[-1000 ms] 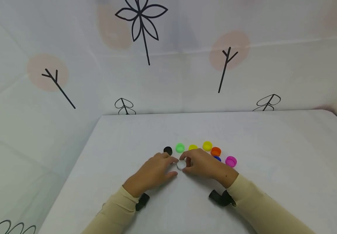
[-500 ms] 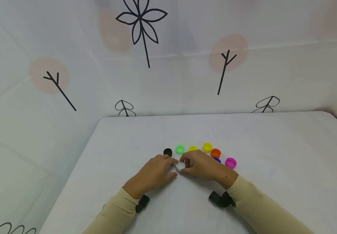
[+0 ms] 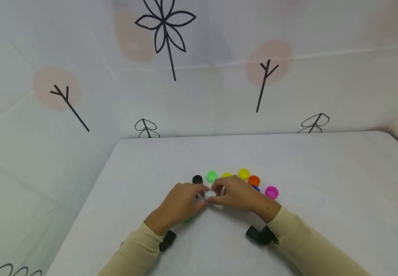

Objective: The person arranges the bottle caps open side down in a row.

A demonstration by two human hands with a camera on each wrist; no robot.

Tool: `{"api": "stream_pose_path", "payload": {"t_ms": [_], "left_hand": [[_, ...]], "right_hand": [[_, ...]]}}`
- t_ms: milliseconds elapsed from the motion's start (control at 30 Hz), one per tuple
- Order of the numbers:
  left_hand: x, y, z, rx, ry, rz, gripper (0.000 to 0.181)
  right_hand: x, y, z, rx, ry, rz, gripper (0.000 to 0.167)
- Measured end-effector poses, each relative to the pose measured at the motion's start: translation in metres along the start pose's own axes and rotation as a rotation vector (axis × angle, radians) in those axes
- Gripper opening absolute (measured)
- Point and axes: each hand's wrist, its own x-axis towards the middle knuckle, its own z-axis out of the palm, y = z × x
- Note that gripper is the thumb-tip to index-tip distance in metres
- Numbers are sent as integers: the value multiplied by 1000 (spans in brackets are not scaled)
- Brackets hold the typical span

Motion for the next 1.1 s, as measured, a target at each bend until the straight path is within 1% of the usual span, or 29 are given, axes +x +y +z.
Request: {"api": "stream_pose_path", "payload": {"t_ms": [67, 167, 233, 433, 567, 633, 733, 867, 1000, 1100], "left_hand": [[1, -1, 0, -3, 25, 3, 28], [1, -1, -2, -5, 38, 9, 27], [0, -1, -3, -14, 33, 2, 28], [-1, -1, -9, -61, 3, -44, 28], [-1, -2, -11, -68, 3, -59, 27], [-2, -3, -11, -87, 2, -71, 26], [-2, -4, -12, -119, 13, -83, 21], [-1, -5, -14, -160, 47, -87, 16], [1, -5, -17, -198, 67, -93, 20], [0, -4, -18, -224, 71, -113, 23]], "right_hand": [[0, -1, 0, 15, 5, -4, 28], [1, -1, 0, 33, 10, -6, 27], [1, -2, 1, 50, 5, -4, 26], [2, -3, 1, 111, -12, -21, 25], [2, -4, 1, 132, -5, -22, 27], [2, -4, 1, 135, 3, -22, 28], [2, -5, 1, 145, 19, -20, 28], [1, -9, 0, 177, 54, -11, 30], [0, -12, 0, 237, 103, -5, 32], [0, -14, 0, 276, 138, 2, 33]]}}
